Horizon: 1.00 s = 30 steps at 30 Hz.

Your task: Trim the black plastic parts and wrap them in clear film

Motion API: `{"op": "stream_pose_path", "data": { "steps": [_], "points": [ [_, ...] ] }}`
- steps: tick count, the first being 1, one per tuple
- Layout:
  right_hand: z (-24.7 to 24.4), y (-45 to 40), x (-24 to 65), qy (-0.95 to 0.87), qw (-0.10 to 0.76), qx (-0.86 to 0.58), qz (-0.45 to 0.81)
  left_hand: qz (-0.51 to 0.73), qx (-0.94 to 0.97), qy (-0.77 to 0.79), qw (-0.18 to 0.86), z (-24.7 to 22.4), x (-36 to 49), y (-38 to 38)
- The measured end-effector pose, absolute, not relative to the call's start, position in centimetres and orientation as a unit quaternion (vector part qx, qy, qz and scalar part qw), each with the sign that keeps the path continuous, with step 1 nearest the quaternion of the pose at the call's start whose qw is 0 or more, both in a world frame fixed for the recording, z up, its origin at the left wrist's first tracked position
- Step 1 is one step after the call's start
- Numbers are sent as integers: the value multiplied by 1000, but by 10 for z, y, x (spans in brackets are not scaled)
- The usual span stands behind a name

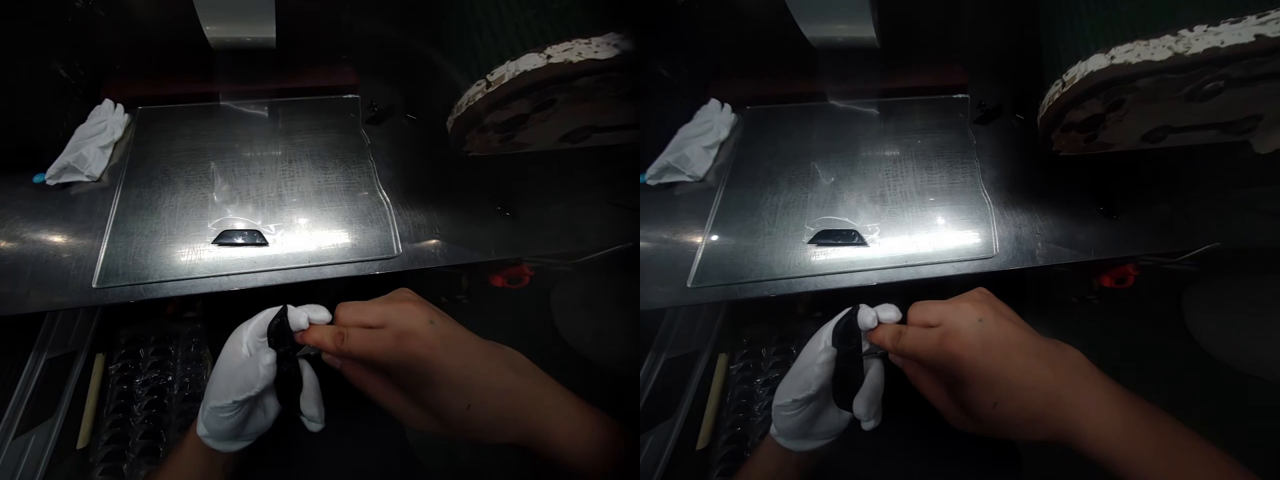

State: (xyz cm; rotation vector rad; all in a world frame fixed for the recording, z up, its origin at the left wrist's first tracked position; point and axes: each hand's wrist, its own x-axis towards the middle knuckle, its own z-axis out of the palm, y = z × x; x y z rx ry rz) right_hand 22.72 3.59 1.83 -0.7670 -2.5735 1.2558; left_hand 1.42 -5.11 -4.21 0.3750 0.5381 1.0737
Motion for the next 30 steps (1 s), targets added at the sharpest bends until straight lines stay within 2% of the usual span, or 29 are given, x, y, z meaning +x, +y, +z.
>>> {"op": "stream_pose_path", "data": {
  "steps": [13,22,26,30],
  "points": [
    [18,29,228,-855,73,-235,456,503,155,260,810,-43,15,-53],
    [19,27,230,-821,174,-271,472,530,201,269,779,-39,12,-48],
    [28,34,236,-827,211,-300,426,499,216,323,774,-34,10,-50],
    [36,44,236,-882,185,-307,306,454,198,371,786,-26,10,-51]
  ]
}}
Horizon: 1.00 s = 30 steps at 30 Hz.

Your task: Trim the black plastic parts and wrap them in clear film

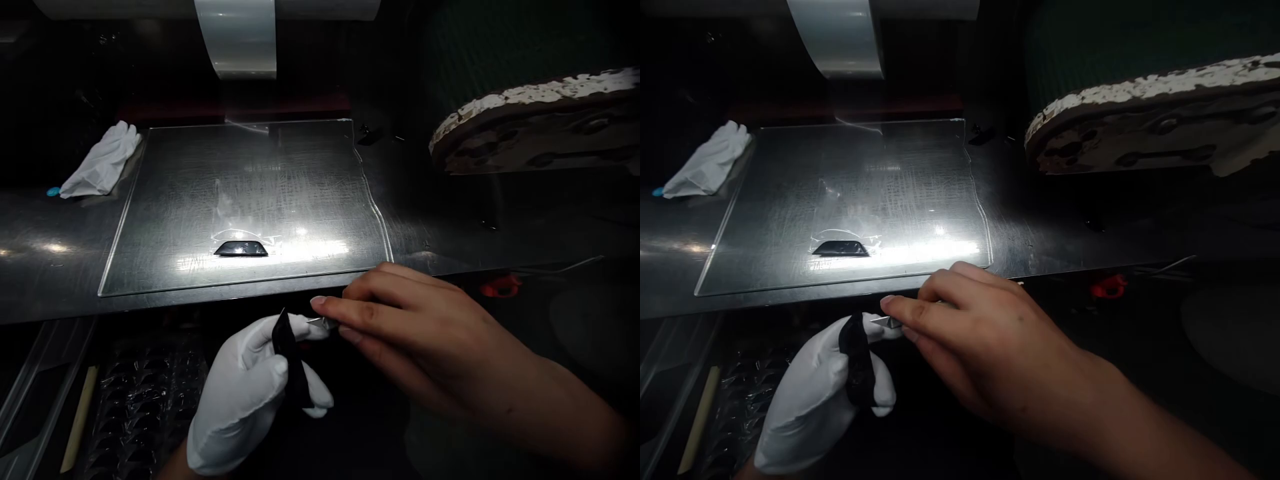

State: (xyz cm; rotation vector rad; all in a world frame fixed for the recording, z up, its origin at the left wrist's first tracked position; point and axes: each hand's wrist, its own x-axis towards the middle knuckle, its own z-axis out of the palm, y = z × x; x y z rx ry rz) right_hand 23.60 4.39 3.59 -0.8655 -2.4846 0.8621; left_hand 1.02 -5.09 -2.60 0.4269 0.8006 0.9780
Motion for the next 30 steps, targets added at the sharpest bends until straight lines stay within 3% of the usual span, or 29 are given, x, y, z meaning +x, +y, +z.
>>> {"op": "stream_pose_path", "data": {
  "steps": [8,30],
  "points": [
    [41,51,225,-930,118,-274,216,437,194,385,789,-17,13,-50],
    [30,47,231,-938,112,-289,153,368,211,436,794,-8,15,-43]
  ]
}}
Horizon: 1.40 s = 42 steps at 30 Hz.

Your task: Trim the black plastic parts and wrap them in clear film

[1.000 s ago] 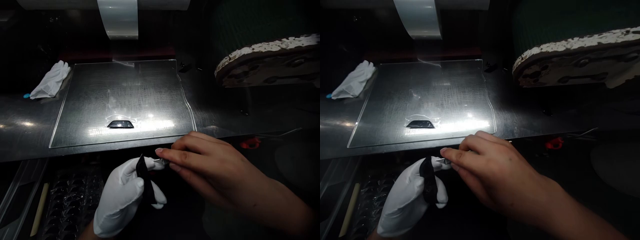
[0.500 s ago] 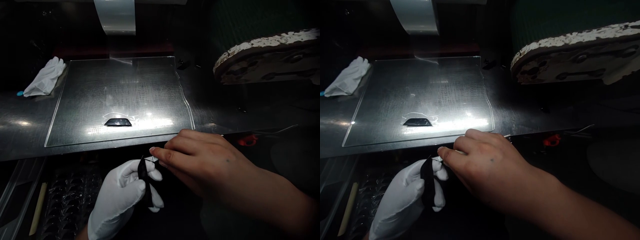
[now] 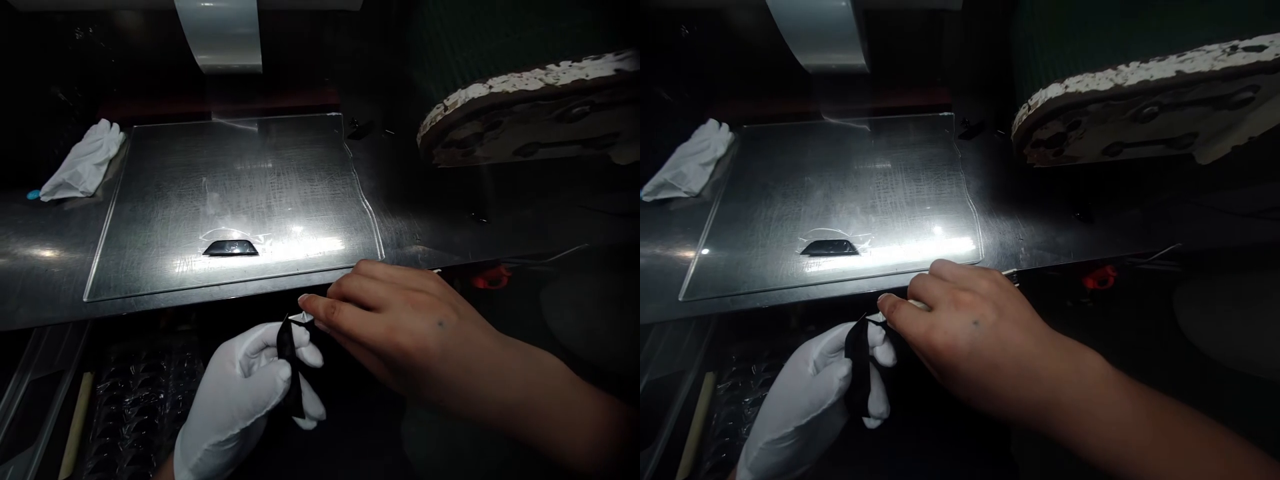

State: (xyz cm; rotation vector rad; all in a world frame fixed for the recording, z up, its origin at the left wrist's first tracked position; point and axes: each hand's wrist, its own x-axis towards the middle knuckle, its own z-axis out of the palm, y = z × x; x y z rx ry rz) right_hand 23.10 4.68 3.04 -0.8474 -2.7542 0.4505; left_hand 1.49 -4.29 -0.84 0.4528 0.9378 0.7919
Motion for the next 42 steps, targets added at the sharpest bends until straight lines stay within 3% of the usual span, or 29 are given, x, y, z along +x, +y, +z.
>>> {"op": "stream_pose_path", "data": {
  "steps": [10,15,28,42],
  "points": [
    [14,43,240,-880,229,-329,255,441,169,427,771,-21,15,-46],
    [23,38,237,-879,172,-317,310,495,128,429,745,-11,15,-43],
    [37,41,211,-918,91,-319,218,483,150,459,731,-15,11,-51],
    [37,36,217,-900,15,-320,296,495,124,474,718,-12,14,-43]
  ]
}}
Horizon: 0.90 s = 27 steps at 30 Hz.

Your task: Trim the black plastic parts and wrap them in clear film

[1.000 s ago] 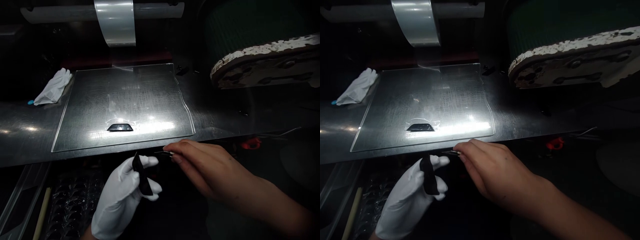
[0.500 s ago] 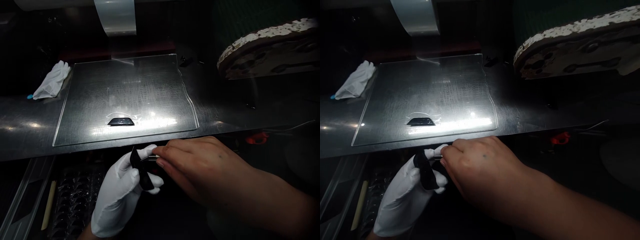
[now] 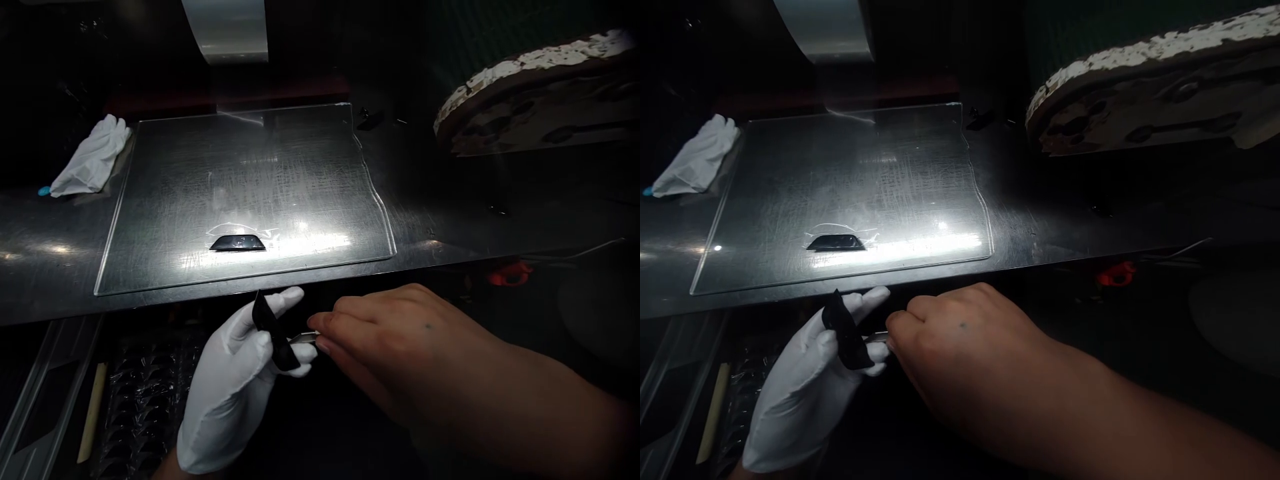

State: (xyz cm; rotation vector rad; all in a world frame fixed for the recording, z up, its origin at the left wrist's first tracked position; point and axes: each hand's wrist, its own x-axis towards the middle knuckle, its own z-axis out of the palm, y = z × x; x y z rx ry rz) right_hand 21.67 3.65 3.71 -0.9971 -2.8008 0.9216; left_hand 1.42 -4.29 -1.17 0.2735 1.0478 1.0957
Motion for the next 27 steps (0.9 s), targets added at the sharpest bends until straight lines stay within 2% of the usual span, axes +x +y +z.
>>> {"op": "stream_pose_path", "data": {
  "steps": [7,27],
  "points": [
    [35,39,218,-904,65,-328,266,513,117,477,704,-7,21,-46],
    [33,37,218,-919,33,-308,242,495,133,473,716,-14,16,-45]
  ]
}}
